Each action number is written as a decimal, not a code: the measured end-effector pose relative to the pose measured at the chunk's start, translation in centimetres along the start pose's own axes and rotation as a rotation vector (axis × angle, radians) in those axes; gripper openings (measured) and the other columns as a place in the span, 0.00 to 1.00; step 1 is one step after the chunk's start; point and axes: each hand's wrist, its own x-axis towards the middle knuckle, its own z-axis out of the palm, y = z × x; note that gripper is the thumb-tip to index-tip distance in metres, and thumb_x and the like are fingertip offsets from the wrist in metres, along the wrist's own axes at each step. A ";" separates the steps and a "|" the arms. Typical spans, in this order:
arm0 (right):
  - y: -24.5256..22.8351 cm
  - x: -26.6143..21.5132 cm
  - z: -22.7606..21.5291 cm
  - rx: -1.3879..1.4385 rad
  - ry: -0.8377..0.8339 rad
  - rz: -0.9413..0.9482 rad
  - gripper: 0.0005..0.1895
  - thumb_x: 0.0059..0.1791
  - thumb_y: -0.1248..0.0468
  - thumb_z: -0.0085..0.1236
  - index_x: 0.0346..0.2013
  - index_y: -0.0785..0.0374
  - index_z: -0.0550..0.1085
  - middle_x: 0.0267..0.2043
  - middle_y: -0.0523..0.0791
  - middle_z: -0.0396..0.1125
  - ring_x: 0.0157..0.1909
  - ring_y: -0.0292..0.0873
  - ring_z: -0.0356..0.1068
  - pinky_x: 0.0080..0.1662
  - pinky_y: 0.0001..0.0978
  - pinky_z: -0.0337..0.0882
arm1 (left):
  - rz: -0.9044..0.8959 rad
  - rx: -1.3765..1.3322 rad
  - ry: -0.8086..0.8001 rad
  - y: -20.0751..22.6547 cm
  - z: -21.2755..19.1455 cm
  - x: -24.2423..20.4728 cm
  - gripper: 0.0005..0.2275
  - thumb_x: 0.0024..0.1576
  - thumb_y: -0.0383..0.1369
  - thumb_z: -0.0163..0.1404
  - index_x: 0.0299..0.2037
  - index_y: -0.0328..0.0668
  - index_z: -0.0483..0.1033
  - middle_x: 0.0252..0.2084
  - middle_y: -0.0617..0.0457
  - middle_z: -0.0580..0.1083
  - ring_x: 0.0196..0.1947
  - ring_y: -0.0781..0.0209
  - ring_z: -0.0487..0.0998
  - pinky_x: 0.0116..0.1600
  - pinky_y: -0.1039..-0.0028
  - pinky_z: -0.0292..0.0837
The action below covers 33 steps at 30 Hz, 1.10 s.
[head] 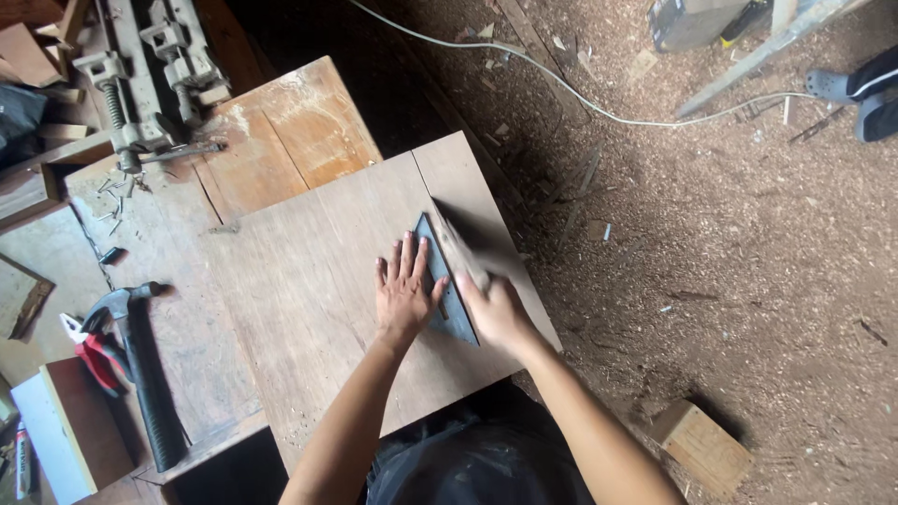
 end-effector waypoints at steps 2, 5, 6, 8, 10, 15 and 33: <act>0.2 -7.8 -1.6 0.003 0.002 -0.084 0.22 0.59 0.52 0.48 0.32 0.67 0.74 0.23 0.38 0.60 0.27 0.32 0.59 0.30 0.32 0.62 | 0.022 0.003 0.017 -0.1 0.1 -0.2 0.35 0.60 0.55 0.43 0.75 0.48 0.50 0.78 0.46 0.48 0.75 0.45 0.50 0.73 0.45 0.42; -0.1 -17.3 -4.6 -0.002 0.039 0.065 0.14 0.55 0.58 0.47 0.36 0.64 0.76 0.18 0.40 0.58 0.19 0.37 0.57 0.25 0.33 0.58 | 0.011 0.009 -0.004 -0.2 0.1 -0.9 0.36 0.59 0.56 0.44 0.75 0.50 0.51 0.78 0.47 0.49 0.76 0.46 0.50 0.73 0.44 0.42; 0.0 -18.6 -5.3 0.048 0.072 0.198 0.15 0.55 0.60 0.51 0.32 0.68 0.77 0.18 0.42 0.57 0.19 0.39 0.56 0.25 0.33 0.57 | -0.001 0.013 0.002 -0.1 0.1 -0.3 0.36 0.59 0.56 0.44 0.75 0.51 0.51 0.78 0.48 0.49 0.76 0.47 0.51 0.73 0.44 0.43; 0.8 -17.6 -5.5 -0.060 0.080 -0.167 0.14 0.58 0.61 0.49 0.33 0.66 0.75 0.23 0.40 0.61 0.24 0.37 0.62 0.28 0.30 0.62 | 0.029 0.006 0.041 0.0 0.2 -0.1 0.35 0.60 0.56 0.43 0.75 0.49 0.51 0.78 0.46 0.50 0.76 0.46 0.52 0.74 0.44 0.43; 2.2 -14.2 -4.0 -0.105 0.055 -0.288 0.13 0.57 0.60 0.48 0.35 0.65 0.74 0.23 0.39 0.63 0.24 0.35 0.64 0.26 0.30 0.63 | 0.037 0.007 0.044 -0.2 0.3 -0.8 0.35 0.61 0.56 0.43 0.75 0.49 0.51 0.78 0.45 0.50 0.75 0.45 0.52 0.74 0.44 0.44; 4.8 1.9 3.1 0.006 0.116 -0.086 0.22 0.57 0.48 0.49 0.36 0.66 0.74 0.25 0.40 0.67 0.28 0.34 0.66 0.31 0.31 0.67 | 0.034 0.027 0.040 0.1 0.4 -0.4 0.36 0.60 0.56 0.42 0.75 0.49 0.50 0.78 0.46 0.49 0.76 0.45 0.51 0.74 0.44 0.43; 2.2 -8.7 -0.9 -0.106 -0.015 -0.150 0.22 0.57 0.54 0.45 0.23 0.62 0.69 0.17 0.38 0.58 0.18 0.37 0.56 0.23 0.34 0.61 | 0.054 0.070 0.021 -0.1 0.2 0.0 0.35 0.62 0.58 0.38 0.75 0.49 0.47 0.77 0.45 0.47 0.76 0.45 0.48 0.73 0.45 0.40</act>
